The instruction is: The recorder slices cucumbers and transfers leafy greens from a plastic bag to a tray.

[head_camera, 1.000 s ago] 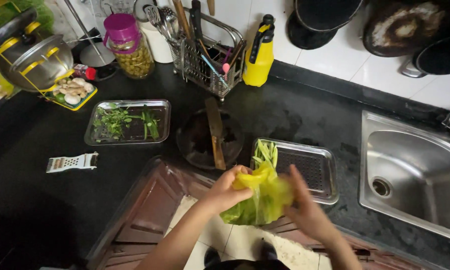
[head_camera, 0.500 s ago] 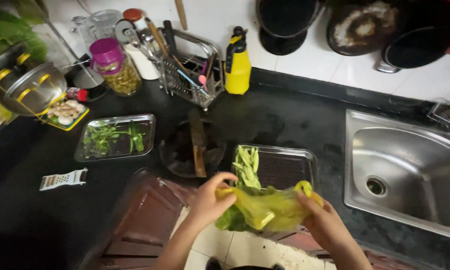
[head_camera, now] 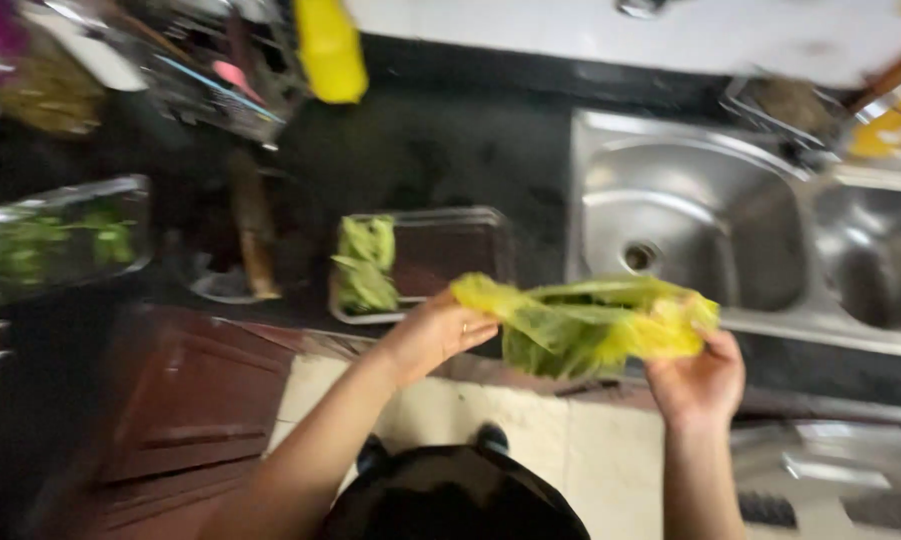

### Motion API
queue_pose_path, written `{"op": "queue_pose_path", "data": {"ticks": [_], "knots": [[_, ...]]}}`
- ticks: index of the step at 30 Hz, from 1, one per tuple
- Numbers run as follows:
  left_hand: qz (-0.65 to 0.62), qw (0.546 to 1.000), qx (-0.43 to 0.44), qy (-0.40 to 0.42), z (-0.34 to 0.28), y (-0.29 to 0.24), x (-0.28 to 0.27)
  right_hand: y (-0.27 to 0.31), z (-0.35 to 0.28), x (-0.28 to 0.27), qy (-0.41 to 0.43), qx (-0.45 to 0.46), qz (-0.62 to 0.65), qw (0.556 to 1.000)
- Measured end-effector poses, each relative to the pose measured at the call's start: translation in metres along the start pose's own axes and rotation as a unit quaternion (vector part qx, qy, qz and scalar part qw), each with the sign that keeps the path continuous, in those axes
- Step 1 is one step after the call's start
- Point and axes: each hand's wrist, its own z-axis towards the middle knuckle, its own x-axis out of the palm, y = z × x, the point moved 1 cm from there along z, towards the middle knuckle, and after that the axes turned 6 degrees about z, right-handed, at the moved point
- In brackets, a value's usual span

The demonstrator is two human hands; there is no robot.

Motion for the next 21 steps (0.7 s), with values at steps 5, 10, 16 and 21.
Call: {"op": "queue_pose_path", "data": {"ticks": [5,10,16,21], "knots": [[-0.273,0.956,-0.106,0.011,0.058,0.014,0.064,0.039,0.037,-0.065,-0.044,0.013,0.155,0.987],[-0.336,0.93,-0.101,-0.108,0.168,0.098,0.039,0.061,0.047,-0.081,-0.069,-0.009,0.171,0.983],[-0.011,0.969,-0.028,-0.244,0.177,0.112,0.043,0.062,0.054,-0.082,-0.052,-0.262,-0.468,0.842],[0.055,0.99,-0.044,-0.124,0.155,0.112,0.052,0.068,0.073,-0.082,0.033,-0.391,-0.631,0.67]]}}
